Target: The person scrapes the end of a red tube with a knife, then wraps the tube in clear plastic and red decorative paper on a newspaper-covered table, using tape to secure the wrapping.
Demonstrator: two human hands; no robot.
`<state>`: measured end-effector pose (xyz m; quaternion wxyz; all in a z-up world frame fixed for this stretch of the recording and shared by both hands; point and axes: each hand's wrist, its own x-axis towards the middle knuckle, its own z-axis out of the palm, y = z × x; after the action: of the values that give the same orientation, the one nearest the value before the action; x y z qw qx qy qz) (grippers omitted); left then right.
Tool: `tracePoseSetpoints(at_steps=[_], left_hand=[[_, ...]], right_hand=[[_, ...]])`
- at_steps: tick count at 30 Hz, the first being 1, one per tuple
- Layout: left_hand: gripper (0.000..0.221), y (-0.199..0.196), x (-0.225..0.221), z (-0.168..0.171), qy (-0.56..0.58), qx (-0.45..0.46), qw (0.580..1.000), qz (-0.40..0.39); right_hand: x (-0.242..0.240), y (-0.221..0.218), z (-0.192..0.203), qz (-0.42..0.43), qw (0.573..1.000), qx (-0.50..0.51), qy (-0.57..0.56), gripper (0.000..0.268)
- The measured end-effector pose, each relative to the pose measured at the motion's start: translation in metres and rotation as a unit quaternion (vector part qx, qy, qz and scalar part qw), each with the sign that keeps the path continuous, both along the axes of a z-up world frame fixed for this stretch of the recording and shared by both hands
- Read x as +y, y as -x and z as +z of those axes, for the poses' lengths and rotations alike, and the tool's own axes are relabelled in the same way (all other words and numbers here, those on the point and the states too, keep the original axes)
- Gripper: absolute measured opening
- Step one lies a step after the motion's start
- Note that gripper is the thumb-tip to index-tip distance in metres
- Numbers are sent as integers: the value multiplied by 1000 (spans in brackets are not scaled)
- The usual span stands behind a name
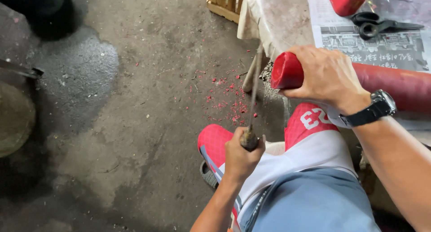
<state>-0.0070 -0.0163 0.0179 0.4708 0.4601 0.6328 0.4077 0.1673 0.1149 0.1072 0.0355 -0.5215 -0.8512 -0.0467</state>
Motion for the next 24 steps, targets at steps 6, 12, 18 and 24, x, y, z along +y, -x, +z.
tracePoseSetpoints(at_steps=[6, 12, 18, 24], left_hand=[[26, -7, 4, -7, 47, 38, 993, -98], [27, -6, 5, 3, 101, 28, 988, -110], [32, -4, 15, -8, 92, 57, 986, -128], [28, -5, 10, -13, 87, 26, 990, -108]], right_hand=[[-7, 2, 1, -57, 997, 22, 44, 77], [-9, -2, -7, 42, 997, 55, -47, 71], [-14, 4, -17, -1, 991, -47, -129, 77], [-17, 8, -15, 5, 991, -43, -124, 72]])
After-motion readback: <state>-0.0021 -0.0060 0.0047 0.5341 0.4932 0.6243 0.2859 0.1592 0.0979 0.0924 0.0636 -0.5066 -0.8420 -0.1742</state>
